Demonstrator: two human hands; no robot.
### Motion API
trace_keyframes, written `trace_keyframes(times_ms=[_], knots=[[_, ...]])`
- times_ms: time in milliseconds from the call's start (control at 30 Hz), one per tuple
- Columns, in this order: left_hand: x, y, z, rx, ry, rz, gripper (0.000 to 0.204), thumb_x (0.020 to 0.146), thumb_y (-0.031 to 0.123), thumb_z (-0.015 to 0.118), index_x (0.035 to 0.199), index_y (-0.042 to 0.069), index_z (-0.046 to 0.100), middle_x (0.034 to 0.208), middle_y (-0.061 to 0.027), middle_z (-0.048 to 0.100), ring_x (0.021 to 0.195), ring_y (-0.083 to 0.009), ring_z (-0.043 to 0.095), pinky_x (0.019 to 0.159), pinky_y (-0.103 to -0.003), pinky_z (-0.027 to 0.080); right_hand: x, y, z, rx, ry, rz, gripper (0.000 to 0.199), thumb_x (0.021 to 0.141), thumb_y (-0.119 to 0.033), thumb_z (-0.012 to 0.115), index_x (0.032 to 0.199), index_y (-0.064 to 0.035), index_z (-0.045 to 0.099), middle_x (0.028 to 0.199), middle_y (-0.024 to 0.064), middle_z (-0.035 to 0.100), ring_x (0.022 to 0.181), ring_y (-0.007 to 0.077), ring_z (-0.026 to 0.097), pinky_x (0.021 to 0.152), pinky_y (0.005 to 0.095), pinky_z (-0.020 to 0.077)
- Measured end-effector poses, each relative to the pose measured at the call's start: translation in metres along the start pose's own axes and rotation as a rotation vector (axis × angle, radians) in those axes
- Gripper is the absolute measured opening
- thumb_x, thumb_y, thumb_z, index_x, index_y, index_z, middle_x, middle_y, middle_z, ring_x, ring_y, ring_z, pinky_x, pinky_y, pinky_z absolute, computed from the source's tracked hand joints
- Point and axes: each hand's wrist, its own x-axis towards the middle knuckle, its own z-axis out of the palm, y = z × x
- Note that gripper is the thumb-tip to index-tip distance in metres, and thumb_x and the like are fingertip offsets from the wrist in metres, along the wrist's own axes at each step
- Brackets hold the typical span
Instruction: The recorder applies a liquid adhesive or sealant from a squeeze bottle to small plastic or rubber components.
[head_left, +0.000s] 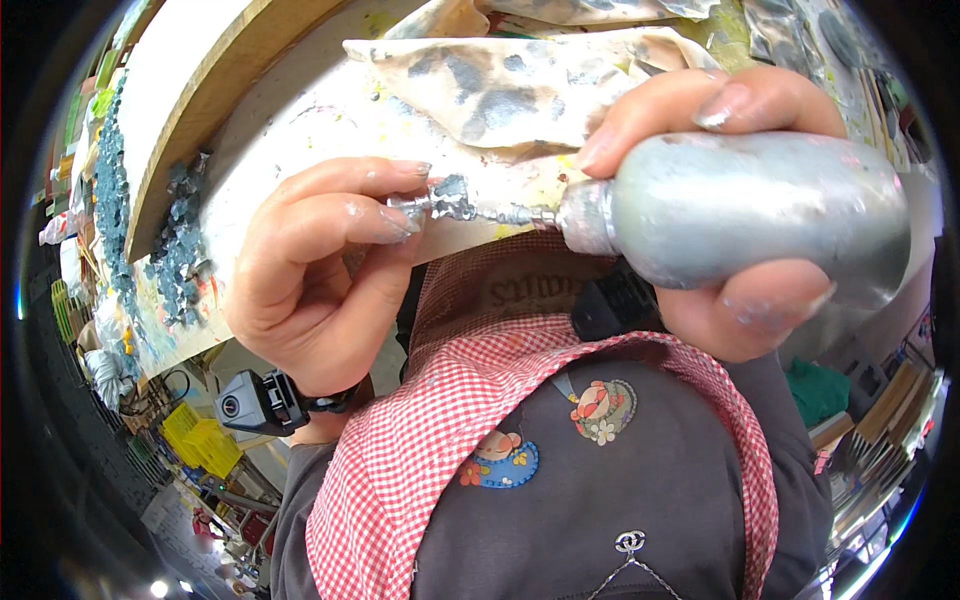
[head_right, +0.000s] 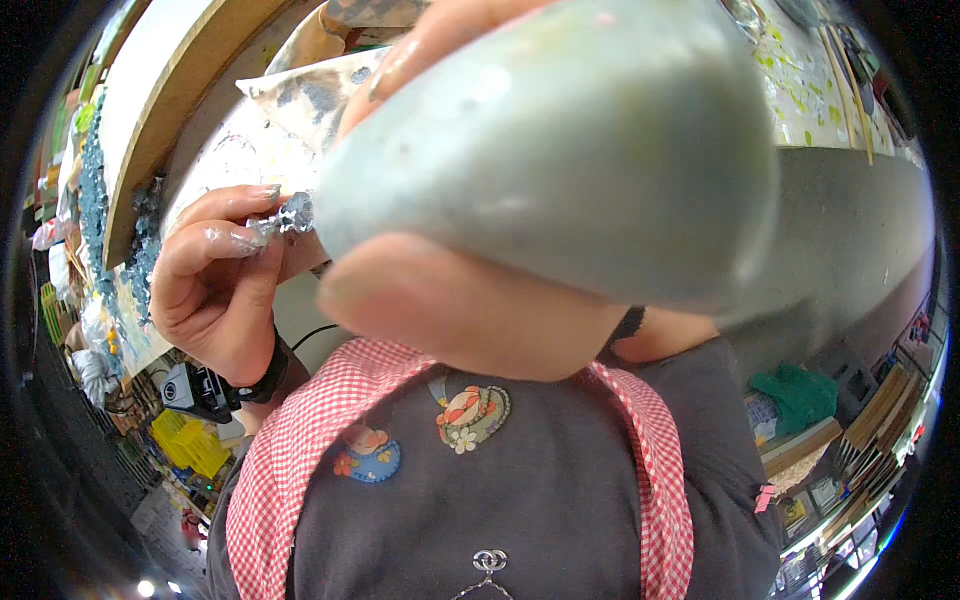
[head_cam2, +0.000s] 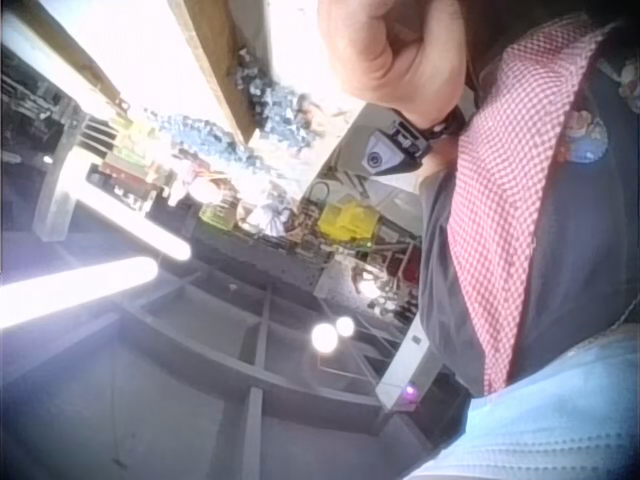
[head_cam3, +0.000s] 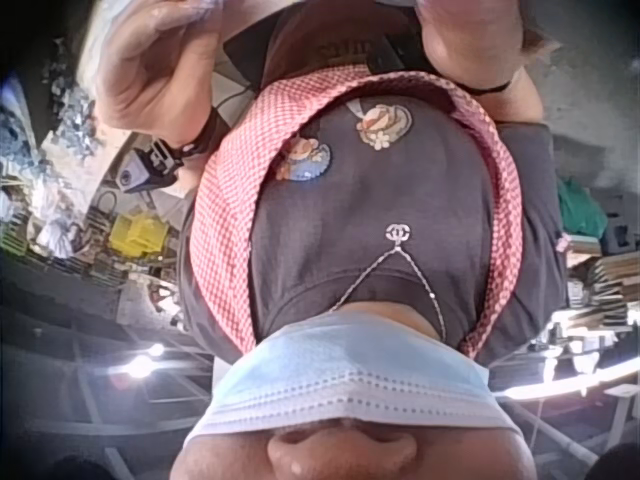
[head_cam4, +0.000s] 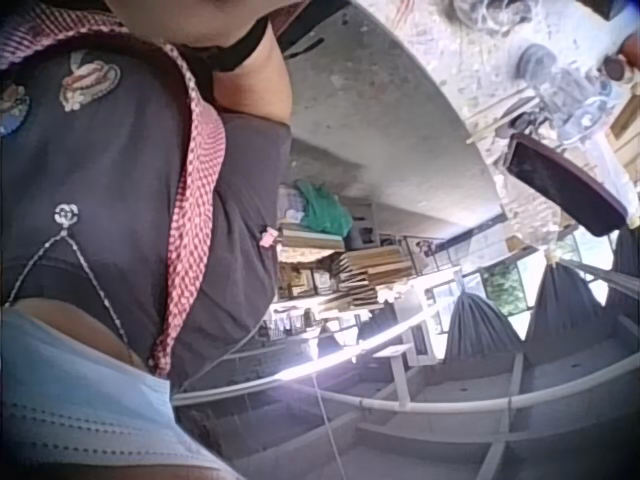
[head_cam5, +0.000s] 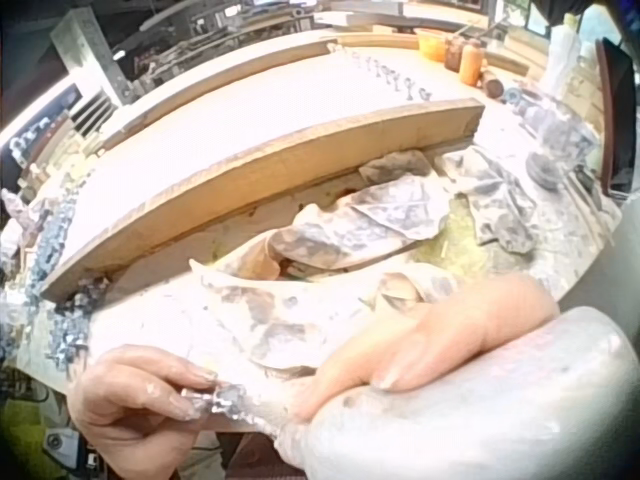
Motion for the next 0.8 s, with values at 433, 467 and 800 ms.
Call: trace_keyframes(times_ms=[433, 467, 800], knots=[[0.003, -0.001, 0.000, 0.017, -0.047, 0.037, 0.019, 0.068, -0.015, 0.056, 0.082, -0.003, 0.053, 0.093, -0.0221, 0.057, 0.086, -0.0242, 0.057, 0.075, -0.031, 0.047, 0.000, -0.004, -0.005, -0.044, 0.009, -0.035, 0.065, 0.080, -0.053, 0.047, 0.108, 0.0031, 0.031, 0.081, 0.0242, 0.056, 0.065, 0.0235, 0.056, 0.064, 0.0294, 0.0468], [0.002, 0.000, 0.000, 0.018, -0.045, 0.037, 0.019, 0.068, -0.015, 0.056, 0.082, -0.003, 0.053, 0.093, -0.0221, 0.057, 0.086, -0.0242, 0.057, 0.075, -0.031, 0.047, 0.000, -0.004, -0.004, -0.047, 0.016, -0.039, 0.065, 0.080, -0.053, 0.047, 0.108, 0.0032, 0.031, 0.081, 0.0242, 0.056, 0.065, 0.0235, 0.056, 0.064, 0.0294, 0.0468], [0.002, 0.001, 0.000, -0.011, -0.036, 0.006, 0.019, 0.069, -0.016, 0.055, 0.084, -0.003, 0.054, 0.092, -0.0221, 0.057, 0.084, -0.0225, 0.058, 0.075, -0.030, 0.047, 0.004, -0.008, -0.007, -0.114, -0.080, -0.063, 0.064, 0.082, -0.052, 0.045, 0.110, 0.0035, 0.029, 0.084, 0.0243, 0.055, 0.066, 0.0239, 0.056, 0.064, 0.0288, 0.0461]])
